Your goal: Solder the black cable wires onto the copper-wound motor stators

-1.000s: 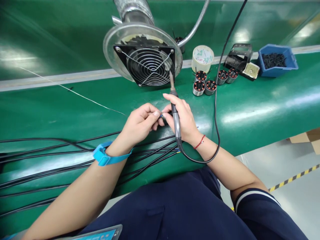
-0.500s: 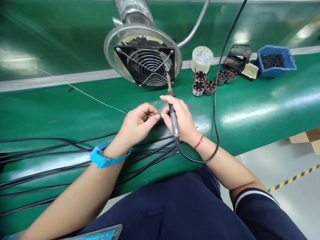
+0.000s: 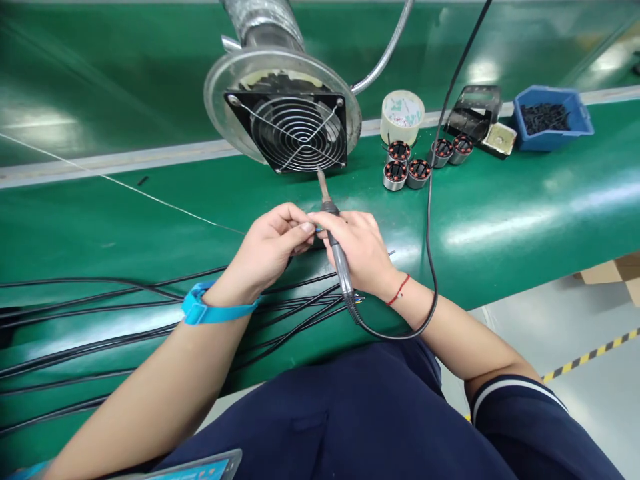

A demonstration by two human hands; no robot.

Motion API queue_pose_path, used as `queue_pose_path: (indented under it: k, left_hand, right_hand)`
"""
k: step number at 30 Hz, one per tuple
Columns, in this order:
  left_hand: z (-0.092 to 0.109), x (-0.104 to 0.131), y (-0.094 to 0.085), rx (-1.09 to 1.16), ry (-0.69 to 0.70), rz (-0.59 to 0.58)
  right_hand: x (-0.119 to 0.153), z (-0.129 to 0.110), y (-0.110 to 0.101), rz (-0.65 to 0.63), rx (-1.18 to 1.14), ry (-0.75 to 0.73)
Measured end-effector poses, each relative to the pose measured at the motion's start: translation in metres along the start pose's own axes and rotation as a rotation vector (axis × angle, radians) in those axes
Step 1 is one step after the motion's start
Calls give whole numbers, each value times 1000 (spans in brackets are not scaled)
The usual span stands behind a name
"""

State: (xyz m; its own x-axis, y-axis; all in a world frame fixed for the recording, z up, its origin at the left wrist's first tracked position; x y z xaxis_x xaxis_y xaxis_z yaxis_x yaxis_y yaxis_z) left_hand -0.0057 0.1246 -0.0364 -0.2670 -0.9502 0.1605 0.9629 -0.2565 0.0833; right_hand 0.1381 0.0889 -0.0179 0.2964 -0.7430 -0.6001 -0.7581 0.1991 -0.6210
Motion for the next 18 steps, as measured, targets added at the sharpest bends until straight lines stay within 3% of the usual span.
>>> queue_pose_path:
  k: [5,9,13,18]
  left_hand:
    - [9,1,5,-153,74,3]
    - [12,-4,9,-244,69,1]
    - [12,-8,16,-371,106,-12]
    - [8,-11,19,-430,171,-4]
  right_hand:
    - [-1,10,-24,111,-2,122]
    - [1,25,-37,40,-81,261]
    - [4,39,-27,-73,-218,346]
    - [1,46,-9,-89,-309,361]
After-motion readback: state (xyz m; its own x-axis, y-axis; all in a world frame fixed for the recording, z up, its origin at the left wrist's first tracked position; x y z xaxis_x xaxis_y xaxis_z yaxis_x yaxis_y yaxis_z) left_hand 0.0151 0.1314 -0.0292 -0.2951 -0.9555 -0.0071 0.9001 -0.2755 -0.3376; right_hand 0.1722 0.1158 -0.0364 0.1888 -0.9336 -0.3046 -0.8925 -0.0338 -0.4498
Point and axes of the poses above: each hand's wrist, its own x-axis away from the middle knuckle, its own y-axis out of the palm, z = x × y, the point moved 5 cm from there along -x, towards the middle knuckle
